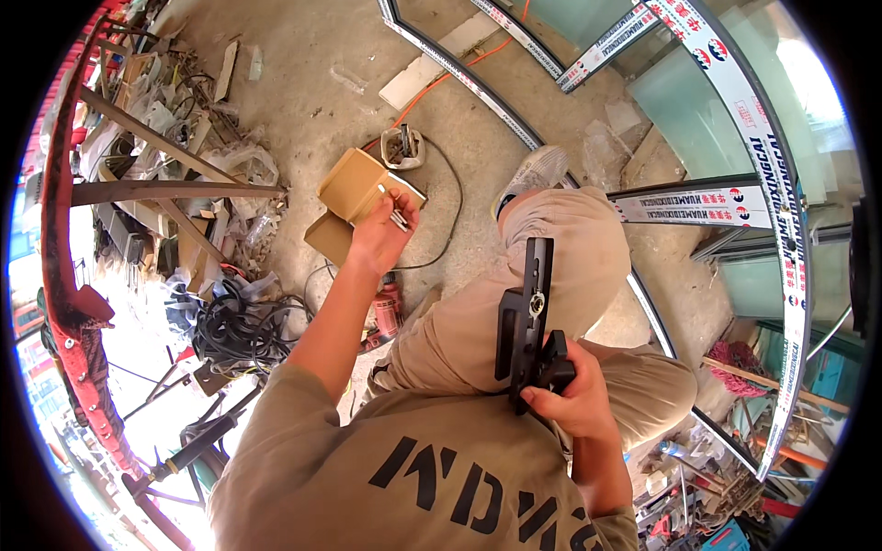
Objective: The person disassembles a handle assembly by removing the spindle, unfastening the handle levers, and separating the mounting plates and internal components using a screwdriver and by hand.
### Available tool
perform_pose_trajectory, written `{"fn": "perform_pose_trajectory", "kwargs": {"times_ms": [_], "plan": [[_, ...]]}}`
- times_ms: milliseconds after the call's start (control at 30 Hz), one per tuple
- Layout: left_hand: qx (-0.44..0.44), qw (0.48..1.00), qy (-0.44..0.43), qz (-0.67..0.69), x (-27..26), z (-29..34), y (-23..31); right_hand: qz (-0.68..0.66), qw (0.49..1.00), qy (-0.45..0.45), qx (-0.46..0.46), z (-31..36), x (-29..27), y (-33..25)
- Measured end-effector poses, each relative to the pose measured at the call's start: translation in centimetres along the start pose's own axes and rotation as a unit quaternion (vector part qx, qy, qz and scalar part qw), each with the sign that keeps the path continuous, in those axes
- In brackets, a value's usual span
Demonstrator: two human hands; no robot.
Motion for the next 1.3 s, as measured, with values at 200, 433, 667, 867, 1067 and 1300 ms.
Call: {"fn": "perform_pose_trajectory", "kwargs": {"times_ms": [200, 433, 667, 867, 1067, 1300], "plan": [[0.019, 0.983, 0.154, -0.093, -8.9, -4.7, 1.0, -0.028, 0.998, 0.018, 0.046, -0.2, 0.4, 0.1], [0.018, 0.957, 0.240, -0.161, -16.2, -9.1, 2.9, -0.025, 0.997, 0.015, 0.069, -0.6, 0.4, 0.3], [0.018, 0.971, 0.215, -0.107, -21.1, -10.9, 1.9, 0.060, 0.998, -0.005, 0.020, -1.3, 0.1, -0.9], [0.021, 0.973, 0.195, -0.123, -20.4, -11.4, 0.8, 0.037, 0.998, -0.002, 0.041, -1.4, 0.2, -0.4], [0.027, 0.940, 0.212, -0.266, -21.3, -11.5, 0.8, 0.019, 0.996, -0.002, 0.092, -1.6, 0.5, -0.3], [0.022, 0.885, 0.277, -0.372, -21.8, -11.9, 1.0, 0.015, 0.999, 0.008, 0.049, -1.5, 0.8, -0.6]]}}
Point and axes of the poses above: each hand's wrist, its own z-axis away from the middle knuckle, its own x-axis out of the palm, y = z × x, the point moved 5 cm from there along -z, towards the middle knuckle
